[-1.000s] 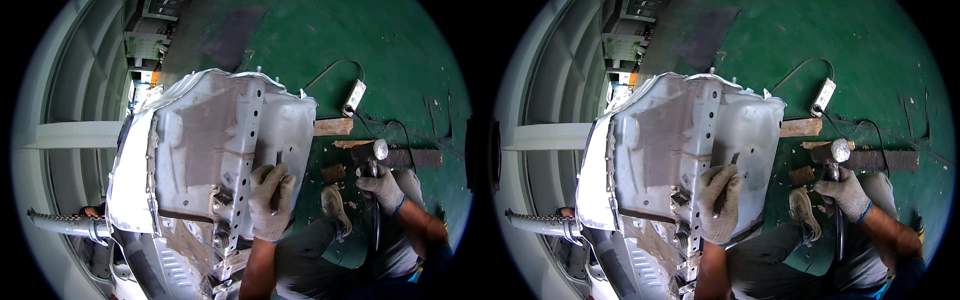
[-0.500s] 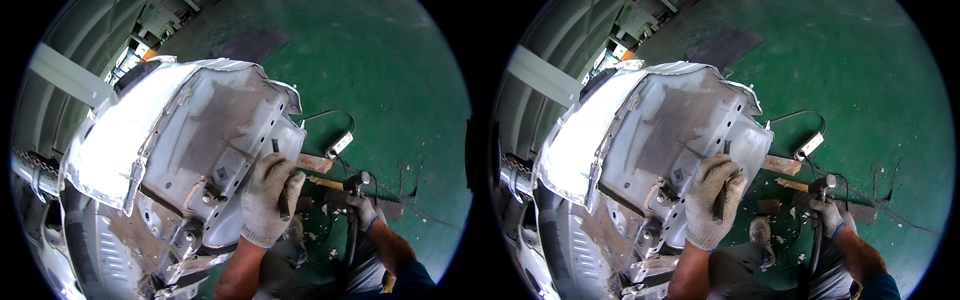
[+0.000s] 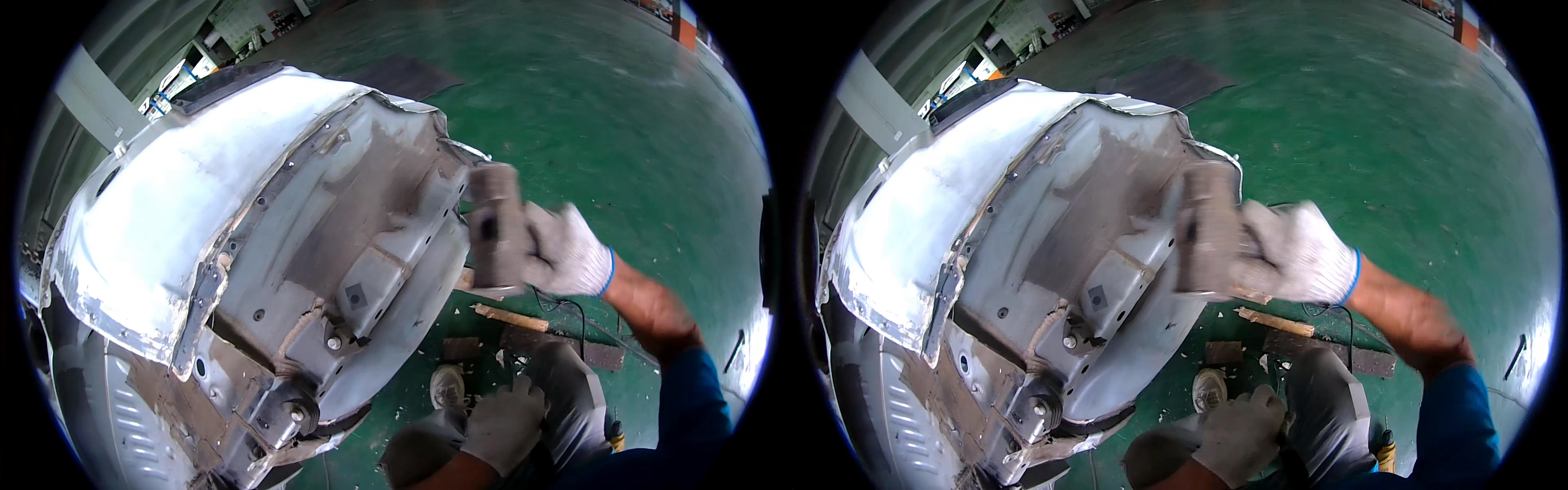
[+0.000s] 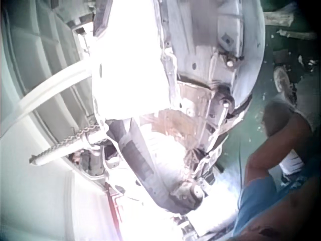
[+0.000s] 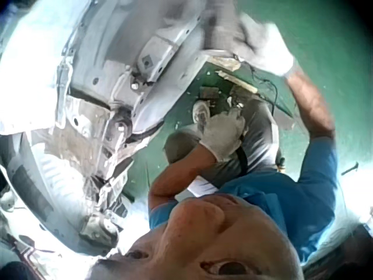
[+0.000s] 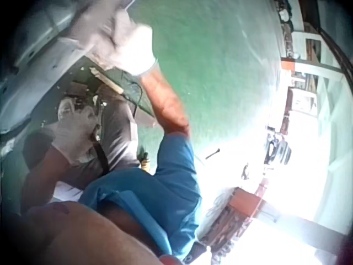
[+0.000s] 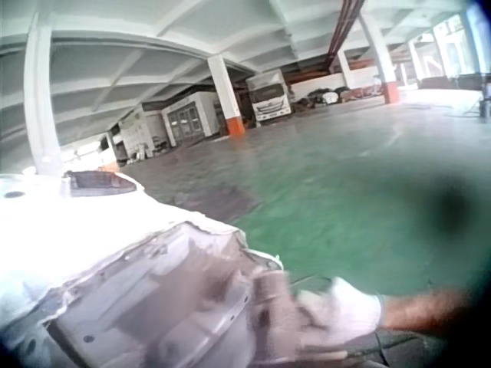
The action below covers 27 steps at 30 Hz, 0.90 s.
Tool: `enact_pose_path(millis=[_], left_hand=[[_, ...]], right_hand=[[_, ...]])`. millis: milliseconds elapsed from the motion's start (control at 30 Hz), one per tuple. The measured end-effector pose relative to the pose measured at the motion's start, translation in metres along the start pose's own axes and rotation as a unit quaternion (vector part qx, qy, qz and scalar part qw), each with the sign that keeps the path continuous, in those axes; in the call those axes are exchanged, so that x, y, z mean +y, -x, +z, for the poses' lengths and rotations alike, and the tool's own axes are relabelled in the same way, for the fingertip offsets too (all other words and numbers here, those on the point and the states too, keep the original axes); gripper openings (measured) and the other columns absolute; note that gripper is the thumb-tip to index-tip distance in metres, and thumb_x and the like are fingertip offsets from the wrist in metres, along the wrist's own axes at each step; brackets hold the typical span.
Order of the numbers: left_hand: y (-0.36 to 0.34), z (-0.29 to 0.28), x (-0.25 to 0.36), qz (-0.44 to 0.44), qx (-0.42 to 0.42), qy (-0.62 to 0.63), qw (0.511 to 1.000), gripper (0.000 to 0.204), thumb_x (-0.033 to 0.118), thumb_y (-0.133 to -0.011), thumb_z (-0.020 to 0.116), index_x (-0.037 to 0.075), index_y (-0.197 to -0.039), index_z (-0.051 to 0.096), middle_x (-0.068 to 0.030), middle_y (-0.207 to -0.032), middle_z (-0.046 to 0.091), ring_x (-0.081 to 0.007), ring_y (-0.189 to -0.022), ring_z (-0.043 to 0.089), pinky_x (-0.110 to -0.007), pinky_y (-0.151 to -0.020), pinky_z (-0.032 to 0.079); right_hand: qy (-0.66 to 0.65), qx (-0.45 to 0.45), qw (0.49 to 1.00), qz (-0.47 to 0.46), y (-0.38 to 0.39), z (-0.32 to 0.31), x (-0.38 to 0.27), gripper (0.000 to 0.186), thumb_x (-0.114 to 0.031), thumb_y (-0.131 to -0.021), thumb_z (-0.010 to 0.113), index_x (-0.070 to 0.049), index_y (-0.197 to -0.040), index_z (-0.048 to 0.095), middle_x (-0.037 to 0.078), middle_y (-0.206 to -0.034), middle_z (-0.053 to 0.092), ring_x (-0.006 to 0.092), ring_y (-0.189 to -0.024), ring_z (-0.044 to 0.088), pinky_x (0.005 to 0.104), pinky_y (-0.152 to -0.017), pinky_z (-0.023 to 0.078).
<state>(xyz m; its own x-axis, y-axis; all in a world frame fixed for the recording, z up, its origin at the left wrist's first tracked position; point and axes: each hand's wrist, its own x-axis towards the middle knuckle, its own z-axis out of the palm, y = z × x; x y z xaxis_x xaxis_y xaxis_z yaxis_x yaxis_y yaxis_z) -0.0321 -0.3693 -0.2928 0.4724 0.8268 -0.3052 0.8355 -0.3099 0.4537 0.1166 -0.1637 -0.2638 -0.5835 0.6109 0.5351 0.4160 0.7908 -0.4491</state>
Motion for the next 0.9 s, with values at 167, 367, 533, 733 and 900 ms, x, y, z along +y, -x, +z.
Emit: enact_pose_path(millis=[167, 367, 533, 733, 900], left_hand=[[-0.011, 0.003, 0.002, 0.017, 0.001, 0.052, 0.999, 0.026, 0.031, -0.100, 0.058, 0.006, -0.099, 0.066, -0.0147, -0.107, 0.063, -0.0335, -0.094, 0.070, -0.047, -0.078, 0.059], [-0.011, 0.002, -0.003, 0.013, 0.047, 0.049, 0.998, 0.029, 0.034, -0.103, 0.055, 0.007, -0.099, 0.066, -0.0136, -0.104, 0.064, -0.0335, -0.090, 0.070, -0.046, -0.075, 0.059], [-0.006, -0.001, -0.006, 0.014, 0.039, 0.048, 0.998, 0.031, 0.034, -0.104, 0.054, 0.005, -0.098, 0.065, -0.0137, -0.105, 0.065, -0.0336, -0.090, 0.071, -0.046, -0.076, 0.059], [-0.010, 0.003, -0.006, 0.022, 0.037, 0.053, 0.998, 0.032, 0.035, -0.104, 0.054, 0.005, -0.100, 0.065, -0.0155, -0.107, 0.065, -0.0343, -0.091, 0.071, -0.046, -0.078, 0.059], [-0.006, -0.008, -0.008, 0.001, -0.004, 0.065, 0.998, 0.026, 0.031, -0.103, 0.056, 0.007, -0.106, 0.065, -0.0157, -0.112, 0.064, -0.0339, -0.094, 0.071, -0.047, -0.080, 0.059]], right_hand=[[0.188, -0.085, 0.974, -0.089, -0.066, -0.009, -0.028, 0.038, -0.041, -0.091, 0.070, -0.007, -0.101, 0.056, 0.016, -0.063, 0.059, 0.0365, -0.059, 0.065, 0.0467, -0.051, 0.051], [0.213, -0.096, 0.972, -0.034, -0.114, -0.032, -0.031, 0.040, -0.038, -0.090, 0.070, -0.005, -0.112, 0.061, 0.021, -0.072, 0.065, 0.0421, -0.070, 0.068, 0.0518, -0.063, 0.055], [0.182, -0.168, 0.968, 0.041, -0.098, -0.038, -0.055, 0.040, -0.037, -0.090, 0.070, -0.005, -0.111, 0.062, 0.022, -0.075, 0.066, 0.0422, -0.077, 0.070, 0.0512, -0.068, 0.057], [0.177, -0.112, 0.978, 0.017, -0.118, -0.050, -0.029, 0.045, -0.037, -0.087, 0.075, 0.000, -0.110, 0.065, 0.025, -0.087, 0.070, 0.0451, -0.085, 0.069, 0.0504, -0.075, 0.056], [-0.014, -0.051, 0.987, 0.150, -0.069, -0.040, -0.019, 0.051, -0.047, -0.090, 0.077, 0.002, -0.099, 0.065, 0.021, -0.078, 0.064, 0.0303, -0.072, 0.065, 0.0439, -0.068, 0.053]])
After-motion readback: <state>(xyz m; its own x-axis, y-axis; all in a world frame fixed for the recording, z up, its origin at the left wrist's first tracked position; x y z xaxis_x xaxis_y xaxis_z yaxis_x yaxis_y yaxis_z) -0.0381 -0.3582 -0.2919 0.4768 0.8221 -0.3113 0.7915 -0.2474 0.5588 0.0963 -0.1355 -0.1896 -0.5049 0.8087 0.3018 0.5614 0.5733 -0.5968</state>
